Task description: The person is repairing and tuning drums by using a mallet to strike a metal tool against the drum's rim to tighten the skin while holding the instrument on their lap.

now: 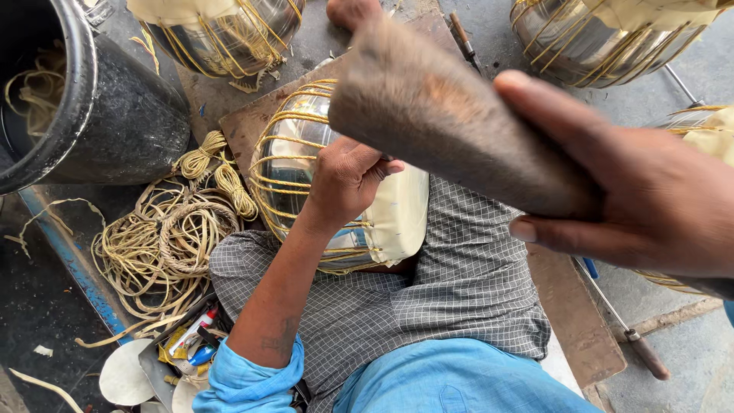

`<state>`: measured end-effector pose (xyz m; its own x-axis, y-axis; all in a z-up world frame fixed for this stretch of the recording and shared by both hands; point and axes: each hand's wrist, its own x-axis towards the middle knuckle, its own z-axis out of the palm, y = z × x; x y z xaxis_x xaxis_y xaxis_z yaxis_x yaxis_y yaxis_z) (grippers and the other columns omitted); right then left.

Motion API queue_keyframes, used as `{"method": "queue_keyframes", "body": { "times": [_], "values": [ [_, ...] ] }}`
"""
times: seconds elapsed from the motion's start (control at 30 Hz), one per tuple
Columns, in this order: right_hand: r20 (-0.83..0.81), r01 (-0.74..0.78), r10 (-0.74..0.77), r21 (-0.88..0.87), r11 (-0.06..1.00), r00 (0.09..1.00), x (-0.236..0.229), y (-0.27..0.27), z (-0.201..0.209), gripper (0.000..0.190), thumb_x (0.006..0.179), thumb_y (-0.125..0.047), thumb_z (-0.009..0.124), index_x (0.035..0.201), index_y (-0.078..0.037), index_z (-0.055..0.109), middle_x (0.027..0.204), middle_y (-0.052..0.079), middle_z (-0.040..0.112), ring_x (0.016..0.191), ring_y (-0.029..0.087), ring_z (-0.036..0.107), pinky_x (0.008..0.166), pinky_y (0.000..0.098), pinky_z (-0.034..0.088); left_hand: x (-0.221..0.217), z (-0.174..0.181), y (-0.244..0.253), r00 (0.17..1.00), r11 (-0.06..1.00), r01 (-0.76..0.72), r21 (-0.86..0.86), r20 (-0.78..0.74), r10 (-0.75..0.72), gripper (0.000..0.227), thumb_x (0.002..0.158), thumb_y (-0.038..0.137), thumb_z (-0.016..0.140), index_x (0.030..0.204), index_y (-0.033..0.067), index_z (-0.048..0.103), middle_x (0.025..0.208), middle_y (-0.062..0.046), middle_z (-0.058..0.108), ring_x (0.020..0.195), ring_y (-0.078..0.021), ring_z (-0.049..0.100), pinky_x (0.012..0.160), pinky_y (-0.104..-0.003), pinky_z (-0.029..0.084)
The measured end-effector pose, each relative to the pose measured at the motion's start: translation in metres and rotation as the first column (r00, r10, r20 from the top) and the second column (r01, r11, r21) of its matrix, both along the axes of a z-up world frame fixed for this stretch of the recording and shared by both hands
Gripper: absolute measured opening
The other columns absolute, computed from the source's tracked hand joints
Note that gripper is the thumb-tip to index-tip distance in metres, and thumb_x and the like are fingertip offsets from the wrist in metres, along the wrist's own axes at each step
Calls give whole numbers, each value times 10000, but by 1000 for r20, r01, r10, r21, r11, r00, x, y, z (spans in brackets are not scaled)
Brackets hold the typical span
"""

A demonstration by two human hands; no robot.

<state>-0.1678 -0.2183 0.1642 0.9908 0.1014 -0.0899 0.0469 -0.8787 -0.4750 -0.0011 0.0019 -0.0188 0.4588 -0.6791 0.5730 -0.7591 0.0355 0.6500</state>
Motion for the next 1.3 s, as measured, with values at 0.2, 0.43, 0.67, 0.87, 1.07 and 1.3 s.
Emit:
{"method": "queue_keyframes", "body": {
  "times": [0.2, 0.43, 0.67, 0.87, 1.07, 1.3],
  "values": [
    [-203, 106, -117, -63, 992, 972, 25, 28, 13, 1065, 776, -408, 822, 1638, -331, 202, 1151, 217, 699, 878, 374, 750, 751, 498, 603, 1, 2, -5, 997, 1000, 0, 9, 72, -1, 194, 870, 111, 798, 995, 24, 678, 948, -108, 712, 887, -312, 709, 779, -405, 562],
    [-544, 105, -243, -272, 956, 803, 15, -9, -19, 1163, 867, -470, 767, 1660, -391, -79, 941, 178, 713, 796, 305, 742, 764, 474, 580, 19, 9, -14, 992, 987, 126, 98, -10, -125, 181, 860, 65, 794, 1000, 31, 685, 950, -101, 709, 875, -306, 716, 784, -402, 562],
    [-298, 201, -236, -143, 969, 925, 9, -26, -25, 1256, 791, -510, 844, 1686, -291, -9, 1031, 220, 720, 833, 328, 785, 787, 458, 628, 15, 14, -5, 973, 997, 74, 37, -220, -64, 122, 933, 44, 783, 974, 34, 668, 899, -67, 655, 808, -211, 692, 710, -322, 550],
    [-178, 131, -142, -74, 989, 974, 6, -39, -31, 1272, 740, -473, 837, 1692, -200, 39, 1154, 257, 691, 882, 337, 765, 789, 475, 622, 13, 21, -11, 984, 993, 108, 57, -146, -99, 154, 929, 85, 796, 967, 30, 657, 902, -71, 655, 835, -236, 694, 731, -358, 545],
    [190, -49, 36, 66, 997, 981, 1, -28, -13, 1111, 775, -337, 769, 1629, -122, 90, 1365, 350, 567, 1170, 419, 682, 984, 485, 599, 11, 16, -11, 985, 991, 111, 79, -138, -100, 171, 919, 94, 797, 956, 24, 646, 919, -69, 674, 854, -223, 723, 730, -342, 561],
    [-561, 3, -128, -218, 976, 818, 37, -2, -4, 1084, 891, -390, 707, 1643, -313, -70, 1127, 156, 718, 993, 282, 760, 897, 416, 602, 24, -2, -17, 982, 993, 78, 88, 165, -92, 291, 835, 86, 774, 1100, 6, 682, 1095, -146, 698, 1022, -401, 695, 875, -480, 555]
  ]
}}
